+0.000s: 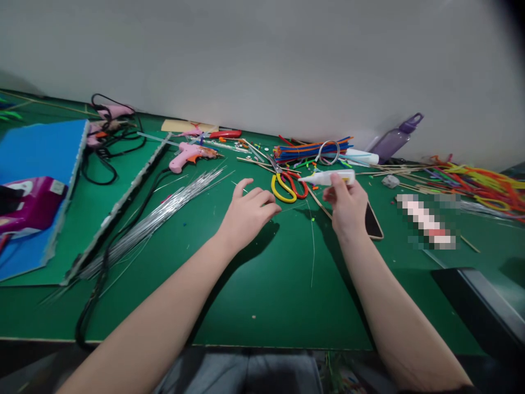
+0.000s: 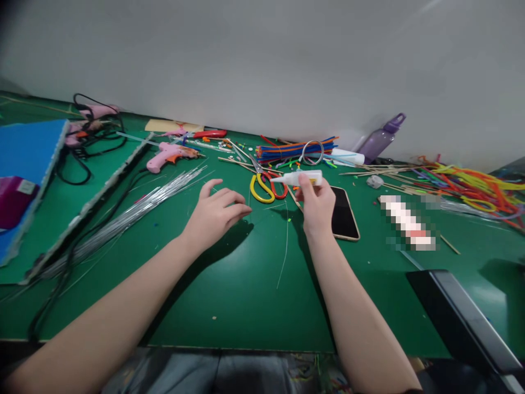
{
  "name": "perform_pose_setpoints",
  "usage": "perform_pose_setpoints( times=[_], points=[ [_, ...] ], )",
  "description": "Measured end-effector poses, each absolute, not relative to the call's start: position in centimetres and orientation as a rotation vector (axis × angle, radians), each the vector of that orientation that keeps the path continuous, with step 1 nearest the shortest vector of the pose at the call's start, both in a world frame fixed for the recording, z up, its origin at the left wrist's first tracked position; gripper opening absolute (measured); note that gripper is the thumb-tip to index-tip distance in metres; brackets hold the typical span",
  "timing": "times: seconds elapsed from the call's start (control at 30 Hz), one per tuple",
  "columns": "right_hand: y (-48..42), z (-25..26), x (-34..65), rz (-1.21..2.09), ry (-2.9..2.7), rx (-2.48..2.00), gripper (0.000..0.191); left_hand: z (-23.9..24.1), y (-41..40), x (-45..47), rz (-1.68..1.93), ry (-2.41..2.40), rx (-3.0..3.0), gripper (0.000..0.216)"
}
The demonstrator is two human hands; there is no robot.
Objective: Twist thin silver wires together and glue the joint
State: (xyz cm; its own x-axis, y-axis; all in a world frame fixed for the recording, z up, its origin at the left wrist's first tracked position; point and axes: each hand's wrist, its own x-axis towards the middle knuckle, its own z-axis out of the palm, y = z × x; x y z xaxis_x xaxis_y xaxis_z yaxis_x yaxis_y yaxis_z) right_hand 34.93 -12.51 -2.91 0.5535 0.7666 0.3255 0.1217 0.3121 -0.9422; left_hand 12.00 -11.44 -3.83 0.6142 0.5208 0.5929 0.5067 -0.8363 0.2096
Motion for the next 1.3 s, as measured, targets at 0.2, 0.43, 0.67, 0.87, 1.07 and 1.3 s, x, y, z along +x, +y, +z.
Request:
perform_pose_setpoints(
  times=[0.2, 0.43, 0.67, 0.87, 1.07, 1.3],
  points=[
    [-13.4, -3.1, 33.4, 0.528, -1.197, -1.321, 0.03, -3.8, -11.3, 12.0, 0.76, 0.712, 2.876, 0.024],
    [-14.1, -2.8, 32.6, 0.493, -1.466, -1.324, 0.026, -4.1, -11.4, 12.3, 0.638, 0.764, 2.834, 0.012],
    [-14.2, -3.2, 32.1, 0.44, -1.478, -1.339, 0.027, -4.0, -11.6, 12.2, 0.583, 0.769, 2.924, 0.015],
    [-13.7, -3.7, 32.8, 0.357, -1.388, -1.348, 0.025, -3.8, -11.9, 12.3, 0.519, 0.746, 2.971, 0.025],
    [-13.9, -3.6, 32.5, 0.407, -1.419, -1.357, 0.023, -3.6, -11.9, 12.4, 0.455, 0.805, 3.001, 0.022],
    [-13.9, -3.6, 32.4, 0.429, -1.412, -1.346, 0.024, -3.5, -12.0, 12.5, 0.468, 0.826, 3.009, 0.021]
  ],
)
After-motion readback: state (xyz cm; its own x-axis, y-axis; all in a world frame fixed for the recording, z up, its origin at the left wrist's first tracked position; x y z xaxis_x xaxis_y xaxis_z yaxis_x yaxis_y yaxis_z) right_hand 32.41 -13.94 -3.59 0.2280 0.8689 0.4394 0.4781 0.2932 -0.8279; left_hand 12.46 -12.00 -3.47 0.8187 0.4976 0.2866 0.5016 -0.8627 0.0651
